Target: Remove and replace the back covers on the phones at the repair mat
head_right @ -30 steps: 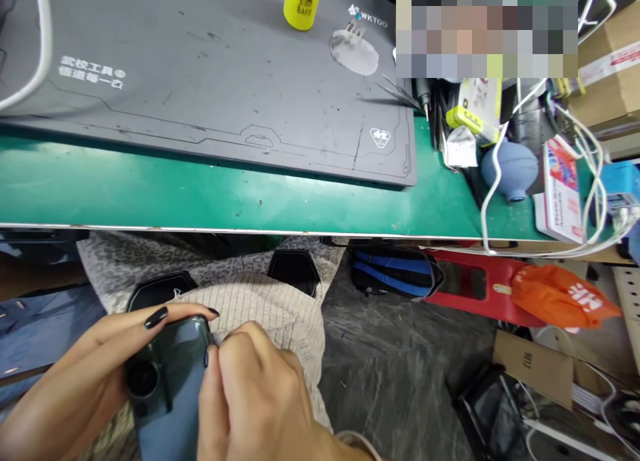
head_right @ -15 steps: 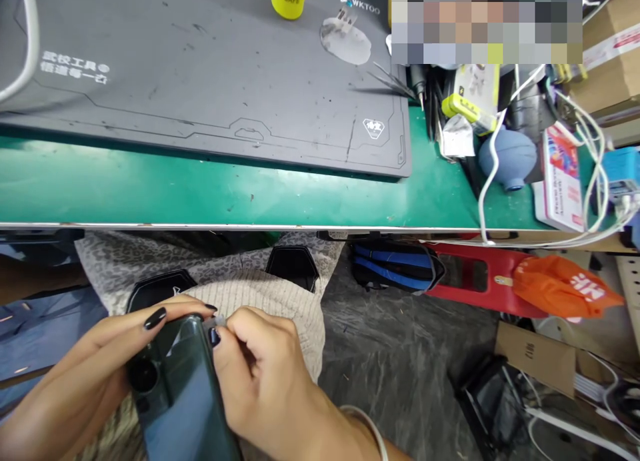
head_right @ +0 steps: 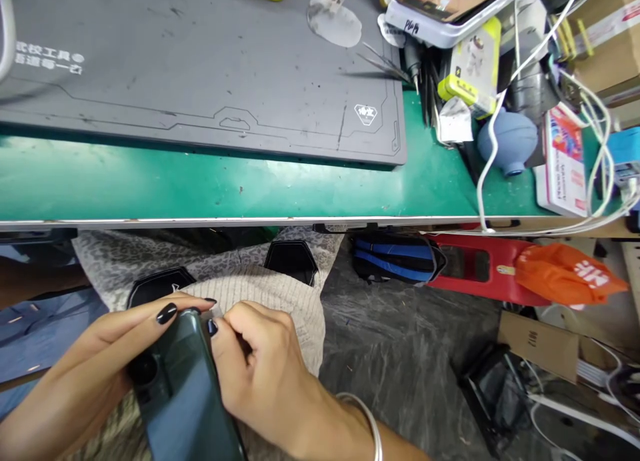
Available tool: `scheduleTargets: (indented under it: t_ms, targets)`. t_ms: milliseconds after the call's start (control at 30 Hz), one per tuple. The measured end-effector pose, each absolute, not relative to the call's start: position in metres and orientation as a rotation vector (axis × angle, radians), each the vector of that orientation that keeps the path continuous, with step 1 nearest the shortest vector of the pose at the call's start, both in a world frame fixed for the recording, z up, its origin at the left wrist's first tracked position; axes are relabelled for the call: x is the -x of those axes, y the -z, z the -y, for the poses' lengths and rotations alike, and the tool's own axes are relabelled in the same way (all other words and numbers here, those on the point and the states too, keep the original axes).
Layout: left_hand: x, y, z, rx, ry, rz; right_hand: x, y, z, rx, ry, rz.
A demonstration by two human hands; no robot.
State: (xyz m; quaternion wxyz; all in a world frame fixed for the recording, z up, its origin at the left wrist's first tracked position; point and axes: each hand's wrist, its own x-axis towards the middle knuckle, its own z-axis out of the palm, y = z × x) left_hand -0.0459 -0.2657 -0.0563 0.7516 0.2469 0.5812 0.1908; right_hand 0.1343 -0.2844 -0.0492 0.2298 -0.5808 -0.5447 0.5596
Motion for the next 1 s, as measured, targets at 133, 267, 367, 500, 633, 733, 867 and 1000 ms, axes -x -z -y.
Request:
scheduleTargets:
  t_ms: [133,267,367,500,633,733,867,1000]
  targets:
    - [0.047,0.059,0.269,-0.562,-0.395,-1.264,-0.137,0.049,0.283,1.576,-1.655,1.435]
    - [0.049,0.061,0.271,-0.516,-0.358,-1.292,-0.137,0.058,0.286,1.450,-1.899,1.157]
    - [0.049,0.062,0.272,-0.438,-0.375,-1.291,-0.135,0.066,0.288,1.389,-1.972,1.007]
    - [0.048,0.064,0.274,-0.382,-0.370,-1.287,-0.131,0.073,0.290,1.308,-2.032,0.871]
    - [0.046,0.062,0.272,-0.343,-0.368,-1.283,-0.130,0.075,0.289,1.264,-2.037,0.838]
    - [0.045,0.056,0.267,-0.273,-0.399,-1.274,-0.134,0.072,0.286,1.348,-1.948,0.983]
    - [0.048,0.056,0.270,-0.223,-0.523,-1.218,-0.144,0.062,0.278,1.511,-1.686,1.378]
    - [0.045,0.073,0.295,-0.358,-0.611,-1.264,-0.148,0.053,0.270,1.515,-1.524,1.622]
